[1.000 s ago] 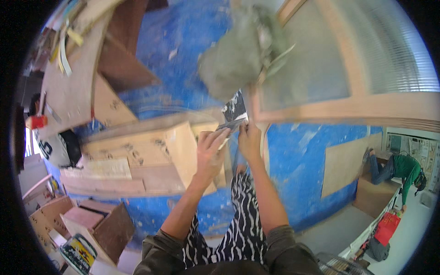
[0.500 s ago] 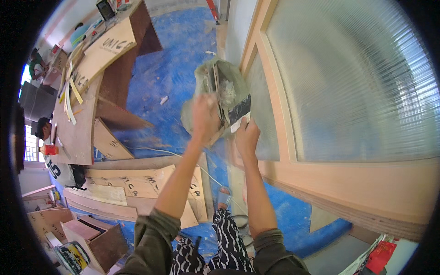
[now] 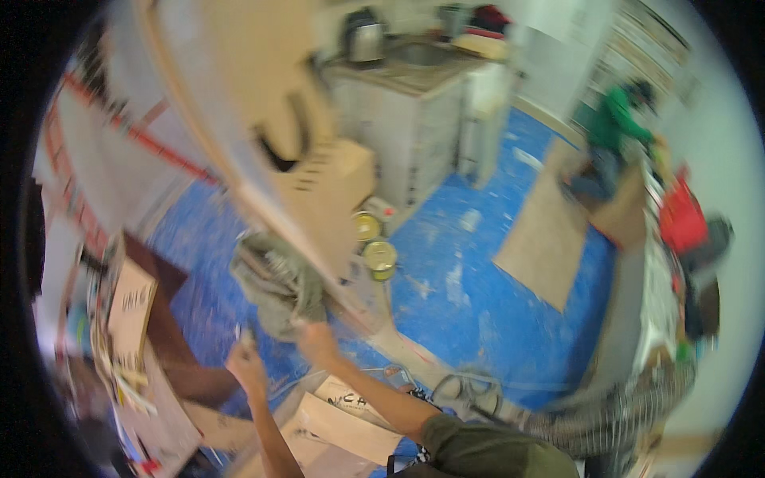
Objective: The person applies a white filler material to a wooden board using a spatula, smoothing the substance across the surface of the board, and then picks up newspaper from a pile of trash.
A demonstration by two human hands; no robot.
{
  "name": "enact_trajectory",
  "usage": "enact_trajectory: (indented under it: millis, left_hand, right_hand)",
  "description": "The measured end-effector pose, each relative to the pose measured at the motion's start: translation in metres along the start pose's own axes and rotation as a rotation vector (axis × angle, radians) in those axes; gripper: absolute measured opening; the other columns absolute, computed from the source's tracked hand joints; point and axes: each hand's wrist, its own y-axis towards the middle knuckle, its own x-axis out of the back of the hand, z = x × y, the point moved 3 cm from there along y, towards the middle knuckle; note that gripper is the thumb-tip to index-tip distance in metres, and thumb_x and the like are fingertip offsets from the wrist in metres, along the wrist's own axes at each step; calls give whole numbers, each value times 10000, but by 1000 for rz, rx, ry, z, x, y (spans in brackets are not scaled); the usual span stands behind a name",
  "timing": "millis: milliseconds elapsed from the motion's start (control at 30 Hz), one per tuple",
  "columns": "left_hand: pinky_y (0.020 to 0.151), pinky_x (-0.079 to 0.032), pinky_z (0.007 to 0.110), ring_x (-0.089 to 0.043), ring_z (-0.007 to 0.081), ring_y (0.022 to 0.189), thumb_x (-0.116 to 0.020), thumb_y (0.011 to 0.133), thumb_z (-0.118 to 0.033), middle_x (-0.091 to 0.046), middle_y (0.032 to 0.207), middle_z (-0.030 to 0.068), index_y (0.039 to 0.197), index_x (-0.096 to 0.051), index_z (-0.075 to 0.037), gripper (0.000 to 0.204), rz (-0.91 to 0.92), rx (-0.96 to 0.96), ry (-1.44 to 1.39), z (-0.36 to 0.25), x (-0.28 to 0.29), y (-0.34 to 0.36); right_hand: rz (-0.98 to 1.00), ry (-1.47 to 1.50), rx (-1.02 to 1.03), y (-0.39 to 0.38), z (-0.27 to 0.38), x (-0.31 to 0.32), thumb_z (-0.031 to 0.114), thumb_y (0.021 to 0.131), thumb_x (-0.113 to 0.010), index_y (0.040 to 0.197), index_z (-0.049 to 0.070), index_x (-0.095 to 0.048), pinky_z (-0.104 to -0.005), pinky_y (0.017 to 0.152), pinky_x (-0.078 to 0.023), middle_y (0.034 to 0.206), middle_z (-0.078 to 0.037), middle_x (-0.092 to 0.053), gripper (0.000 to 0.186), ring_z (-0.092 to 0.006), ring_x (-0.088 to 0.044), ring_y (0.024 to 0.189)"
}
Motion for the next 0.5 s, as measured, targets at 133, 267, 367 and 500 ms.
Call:
enact_trajectory:
  millis: [133,267,367,500]
  left_hand:
    - [584,-442,393,-549,249,575,-638,811,-48,-608,673,225,842,-635,80,132,25,49,-138,-33,8,-61]
    - [573,-437,361,-507,199,575,-634,812,-55,-619,652,175,811,-644,76,131,394,35,-179,-73,25,-124]
    - [507,-356,355,-428,151,554,-643,831,-74,-527,575,110,781,-631,79,162,213,-73,-405,-19,37,-129]
    - [521,-394,356,-514,140,550,-653,806,-61,-597,612,163,785,-627,83,147,373,37,-216,-63,32,-132]
  right_hand:
    - [-170,202,-191,-63,37,61,169,890,-563,874,0,-637,-499,642,-455,783,-283,-615,186,-454,-616,730]
    - [-315,230,-106,-123,45,50,171,887,-569,864,8,-651,-497,659,-457,791,-278,-607,185,-450,-614,762]
    - [-140,245,-74,-134,64,63,185,882,-580,879,15,-668,-496,671,-461,815,-264,-624,192,-445,-618,778]
    - [-262,139,-96,-129,45,85,188,836,-606,884,12,-680,-482,653,-472,755,-245,-634,196,-431,-620,727]
